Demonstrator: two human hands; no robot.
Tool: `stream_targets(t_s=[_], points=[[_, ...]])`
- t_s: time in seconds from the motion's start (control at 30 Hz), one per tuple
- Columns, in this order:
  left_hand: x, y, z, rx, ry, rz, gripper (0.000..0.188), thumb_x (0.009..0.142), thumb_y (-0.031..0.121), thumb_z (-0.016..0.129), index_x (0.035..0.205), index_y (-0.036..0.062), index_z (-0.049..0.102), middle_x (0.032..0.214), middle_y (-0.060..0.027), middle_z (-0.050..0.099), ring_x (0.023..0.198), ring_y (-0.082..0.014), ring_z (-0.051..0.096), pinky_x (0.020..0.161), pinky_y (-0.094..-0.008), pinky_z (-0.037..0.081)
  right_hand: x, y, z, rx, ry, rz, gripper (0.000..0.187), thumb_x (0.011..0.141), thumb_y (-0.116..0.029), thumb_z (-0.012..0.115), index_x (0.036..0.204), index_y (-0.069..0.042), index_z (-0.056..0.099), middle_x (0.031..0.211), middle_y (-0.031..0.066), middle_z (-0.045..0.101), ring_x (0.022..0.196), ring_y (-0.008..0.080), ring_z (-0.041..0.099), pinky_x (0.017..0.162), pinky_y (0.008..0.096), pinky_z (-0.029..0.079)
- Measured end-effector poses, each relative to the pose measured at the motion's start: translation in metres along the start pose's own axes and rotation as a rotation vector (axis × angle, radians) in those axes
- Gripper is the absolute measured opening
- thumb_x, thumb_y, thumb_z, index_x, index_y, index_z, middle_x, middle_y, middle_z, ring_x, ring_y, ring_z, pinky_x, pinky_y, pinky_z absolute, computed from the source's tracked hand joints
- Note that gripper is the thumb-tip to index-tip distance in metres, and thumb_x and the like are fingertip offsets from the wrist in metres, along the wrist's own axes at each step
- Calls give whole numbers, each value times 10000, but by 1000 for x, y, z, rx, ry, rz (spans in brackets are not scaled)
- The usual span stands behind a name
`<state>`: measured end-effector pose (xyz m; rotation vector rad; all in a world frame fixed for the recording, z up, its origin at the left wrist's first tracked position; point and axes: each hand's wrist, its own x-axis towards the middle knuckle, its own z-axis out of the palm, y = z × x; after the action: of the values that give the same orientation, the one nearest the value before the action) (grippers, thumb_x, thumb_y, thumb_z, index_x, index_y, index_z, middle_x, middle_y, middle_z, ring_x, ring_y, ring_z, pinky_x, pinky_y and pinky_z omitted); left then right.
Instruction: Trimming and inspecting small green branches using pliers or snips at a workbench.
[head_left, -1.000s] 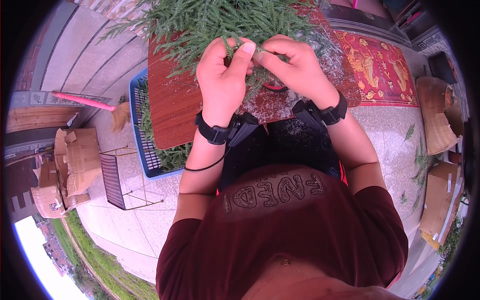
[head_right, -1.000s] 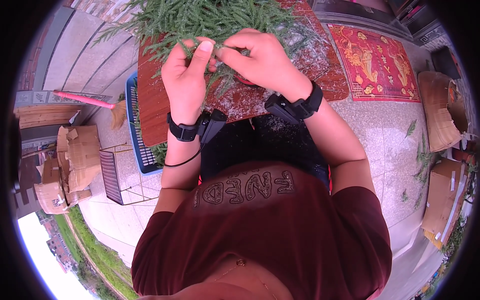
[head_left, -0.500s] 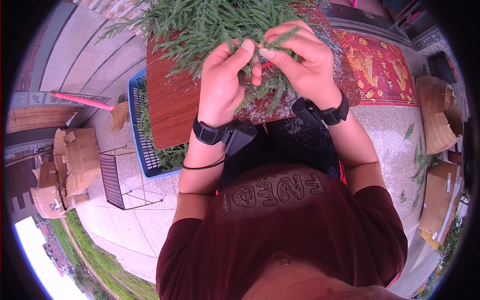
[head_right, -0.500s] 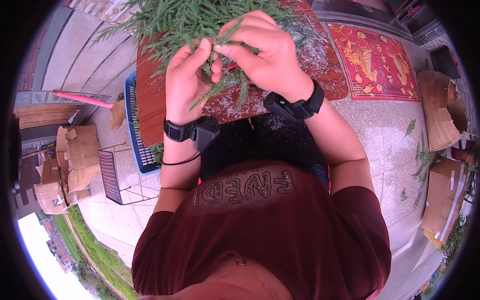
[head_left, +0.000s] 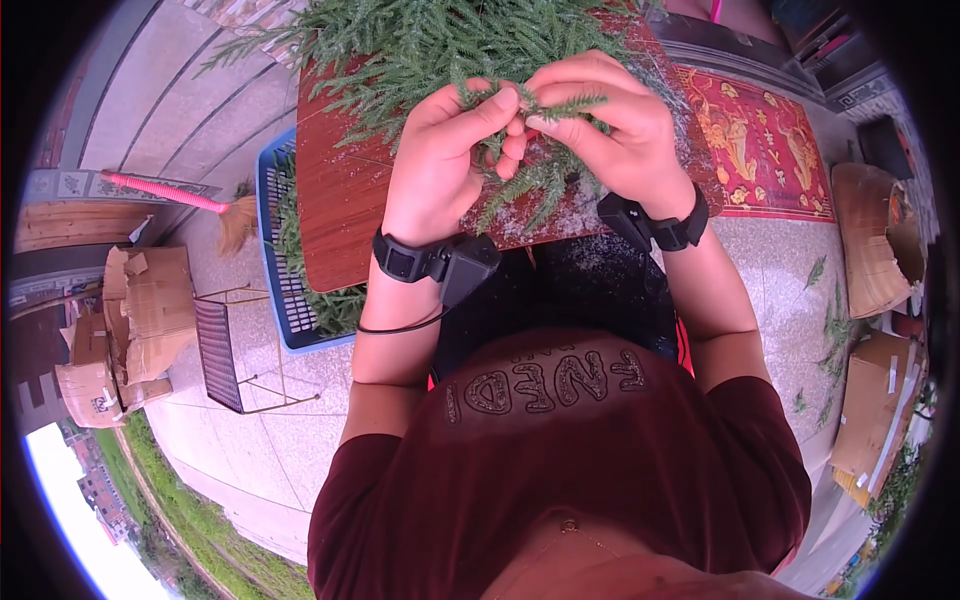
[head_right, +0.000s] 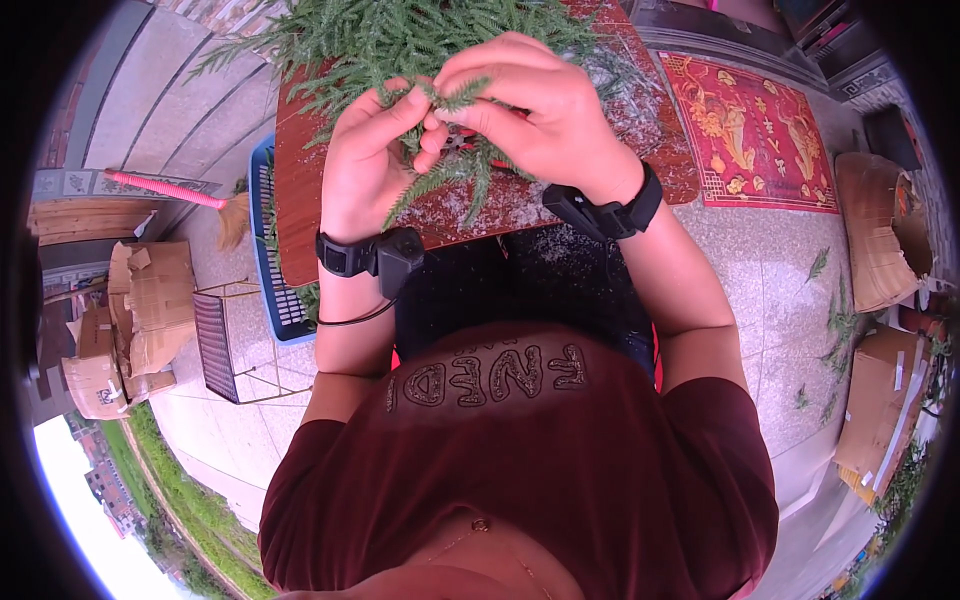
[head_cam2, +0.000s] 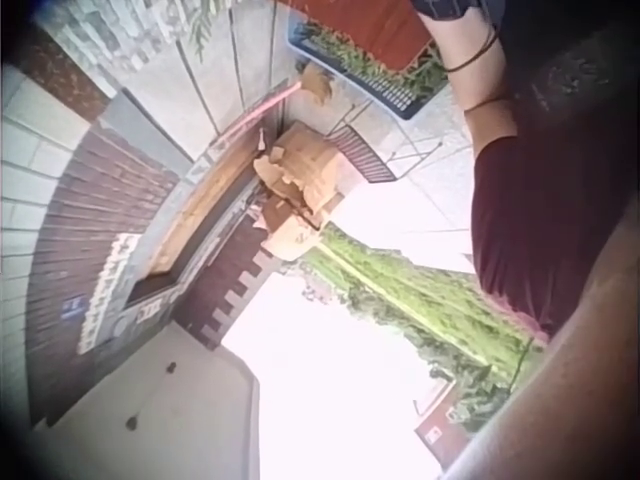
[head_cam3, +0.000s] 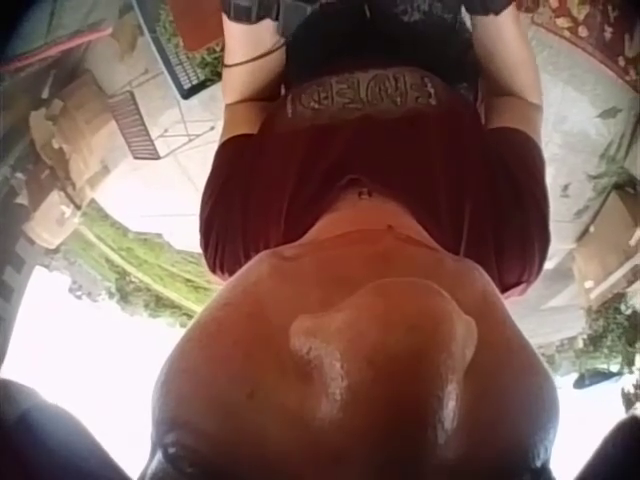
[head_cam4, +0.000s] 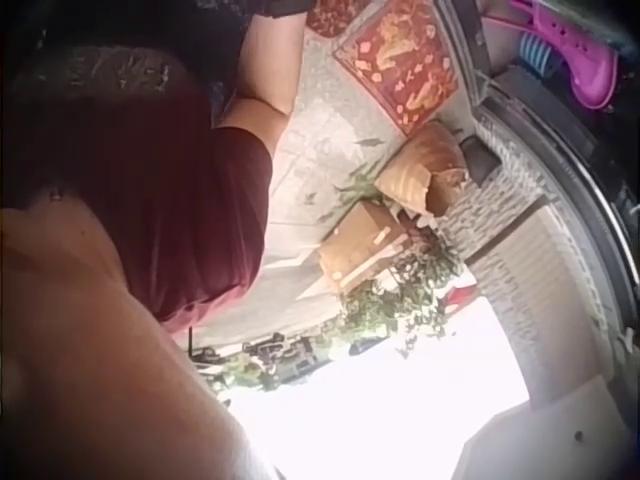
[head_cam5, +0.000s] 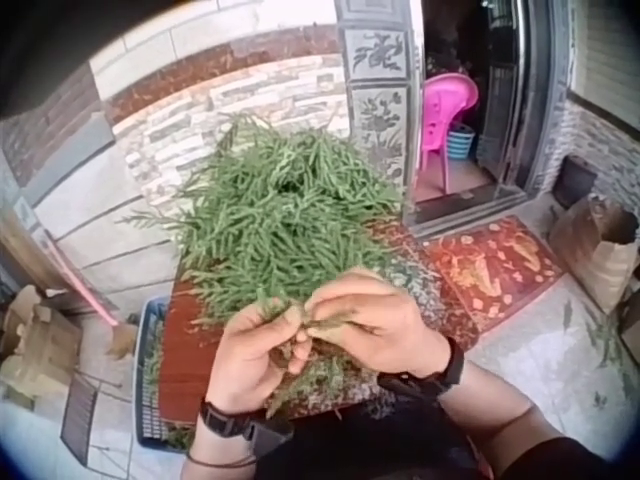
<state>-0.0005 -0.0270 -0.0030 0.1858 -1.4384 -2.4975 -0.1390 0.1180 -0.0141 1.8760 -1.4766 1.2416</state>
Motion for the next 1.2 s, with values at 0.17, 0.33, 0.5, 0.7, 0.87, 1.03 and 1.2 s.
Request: stream_targets(t_s=[0.17, 0.33, 0.5, 0.7, 0.87, 1.03, 1.2], points=[[-8, 3, 12, 196, 13, 184, 140, 947, 129, 576, 963, -5, 611, 756, -74, 644, 633, -116, 584, 550, -237, 469, -18, 8, -1, 1186, -17, 911, 233, 853, -90, 611, 1050, 34, 629, 933, 113, 670, 907, 224, 624, 843, 338, 461], [-10, 3, 13, 387, -35, 184, 133, 937, 111, 590, 977, -15, 607, 765, -81, 667, 650, -111, 617, 560, -220, 490, -28, 11, 10, 1629, -14, 1028, 232, 842, -149, 617, 986, 34, 613, 876, 112, 654, 851, 209, 615, 817, 322, 441], [-11, 1, 9, 535, 40, 194, 143, 901, 92, 643, 979, -26, 622, 744, -70, 668, 623, -107, 630, 524, -219, 498, -14, 8, 7, 1360, -257, 861, 147, 841, -141, 635, 831, 2, 604, 795, 57, 631, 721, 175, 595, 704, 314, 447], [-6, -2, 17, 707, 264, 212, 127, 861, 80, 688, 929, -23, 658, 750, -55, 663, 589, -104, 623, 489, -219, 491, -3, -9, 7, 279, -212, 580, 155, 846, -108, 648, 736, -24, 581, 741, 0, 605, 622, 147, 556, 580, 300, 422], [-6, -9, 20, 749, 330, 466, 87, 851, 61, 688, 889, -16, 677, 791, -54, 663, 595, -93, 612, 501, -212, 488, 0, -11, 9, 582, -171, 866, 93, 875, -98, 642, 806, -36, 644, 771, -9, 620, 646, 130, 560, 584, 288, 416], [1, -12, 9, 921, 166, 753, 77, 844, 56, 694, 880, -11, 683, 851, -78, 661, 630, -101, 620, 523, -218, 493, 9, -14, -2, 1399, 120, 1104, 85, 888, -75, 635, 946, -21, 665, 896, 25, 645, 797, 110, 572, 704, 264, 418], [-2, -13, 12, 1110, 105, 844, 120, 854, 93, 703, 908, -6, 662, 890, -94, 657, 714, -135, 641, 609, -246, 522, -3, -6, -1, 1550, 105, 1187, 134, 876, -45, 634, 1002, -4, 646, 995, 56, 641, 919, 106, 556, 808, 256, 400]])
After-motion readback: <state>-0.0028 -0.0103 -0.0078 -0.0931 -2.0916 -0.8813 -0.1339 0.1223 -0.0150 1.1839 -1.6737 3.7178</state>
